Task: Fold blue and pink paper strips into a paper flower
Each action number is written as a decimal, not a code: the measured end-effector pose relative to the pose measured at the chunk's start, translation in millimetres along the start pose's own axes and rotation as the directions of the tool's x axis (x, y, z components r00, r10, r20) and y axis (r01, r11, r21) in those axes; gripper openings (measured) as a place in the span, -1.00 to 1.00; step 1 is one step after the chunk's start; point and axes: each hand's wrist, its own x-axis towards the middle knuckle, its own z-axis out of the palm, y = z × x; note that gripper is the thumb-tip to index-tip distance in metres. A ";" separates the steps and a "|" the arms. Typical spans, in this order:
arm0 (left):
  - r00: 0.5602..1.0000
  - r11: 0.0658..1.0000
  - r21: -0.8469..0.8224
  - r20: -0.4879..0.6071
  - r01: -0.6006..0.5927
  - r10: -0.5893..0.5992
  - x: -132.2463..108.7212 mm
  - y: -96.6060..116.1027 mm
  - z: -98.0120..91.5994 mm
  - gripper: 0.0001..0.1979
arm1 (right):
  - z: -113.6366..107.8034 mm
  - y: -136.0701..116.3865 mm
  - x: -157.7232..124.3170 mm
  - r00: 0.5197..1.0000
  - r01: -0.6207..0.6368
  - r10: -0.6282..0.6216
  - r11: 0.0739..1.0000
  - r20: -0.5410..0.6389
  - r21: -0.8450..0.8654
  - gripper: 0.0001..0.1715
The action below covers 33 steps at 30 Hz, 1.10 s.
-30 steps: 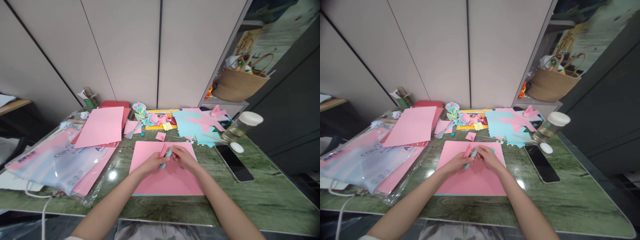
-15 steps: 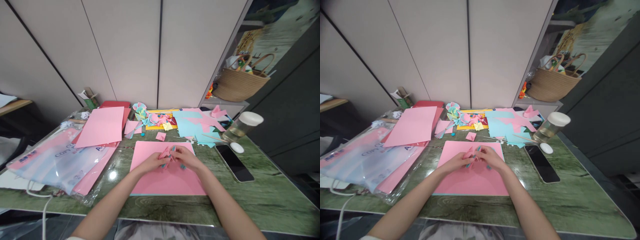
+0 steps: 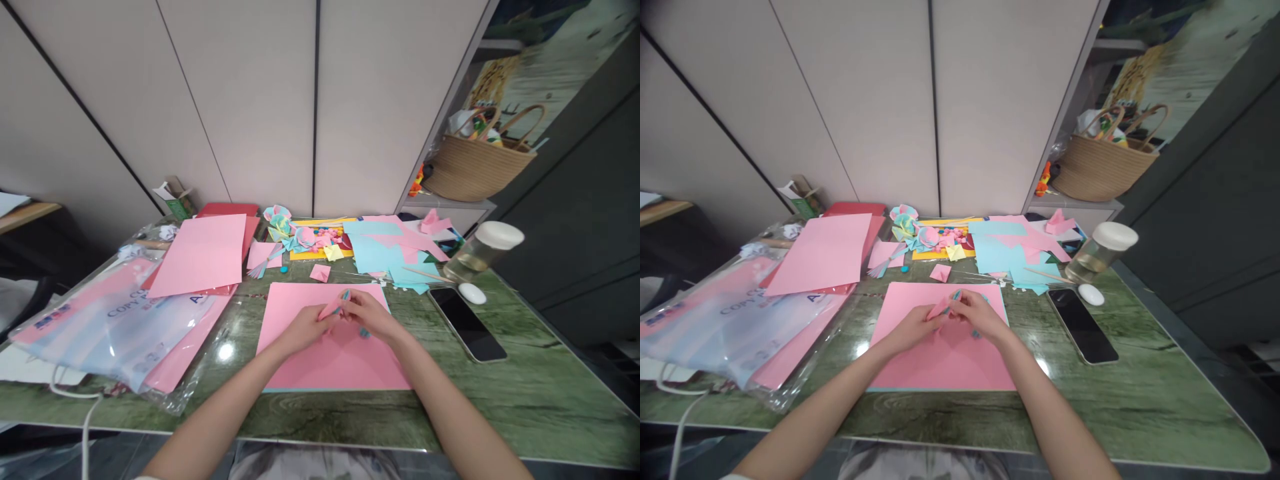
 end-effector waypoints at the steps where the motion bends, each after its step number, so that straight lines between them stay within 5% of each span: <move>1: 1.000 1.000 0.019 -0.015 -0.017 0.017 -1.4 1.7 1.0 -0.68 | 0.5 1.2 0.5 1.000 0.003 -0.003 1.000 -0.014 -0.003 -0.75; 7: 0.999 0.994 -0.109 -0.038 -0.019 0.015 0.4 1.5 3.5 -0.68 | 4.4 1.3 1.9 0.992 0.058 -0.061 0.998 -0.112 -0.028 -0.72; 15: 0.955 0.825 -0.525 0.293 0.207 -0.054 1.4 0.6 -7.8 -0.68 | -2.2 -12.2 -1.8 0.986 0.139 -0.153 0.974 -0.070 -0.177 -0.76; 23: 0.960 0.875 -0.440 0.268 0.200 -0.085 0.4 0.0 -10.5 -0.58 | -2.7 -5.9 -0.5 0.976 0.189 -0.209 0.953 -0.065 -0.237 -0.79; 33: 0.997 0.982 -0.191 0.074 0.006 0.008 -4.6 13.3 -4.7 -0.54 | -0.5 -10.2 -3.2 0.965 0.199 -0.244 0.918 -0.095 -0.342 -0.81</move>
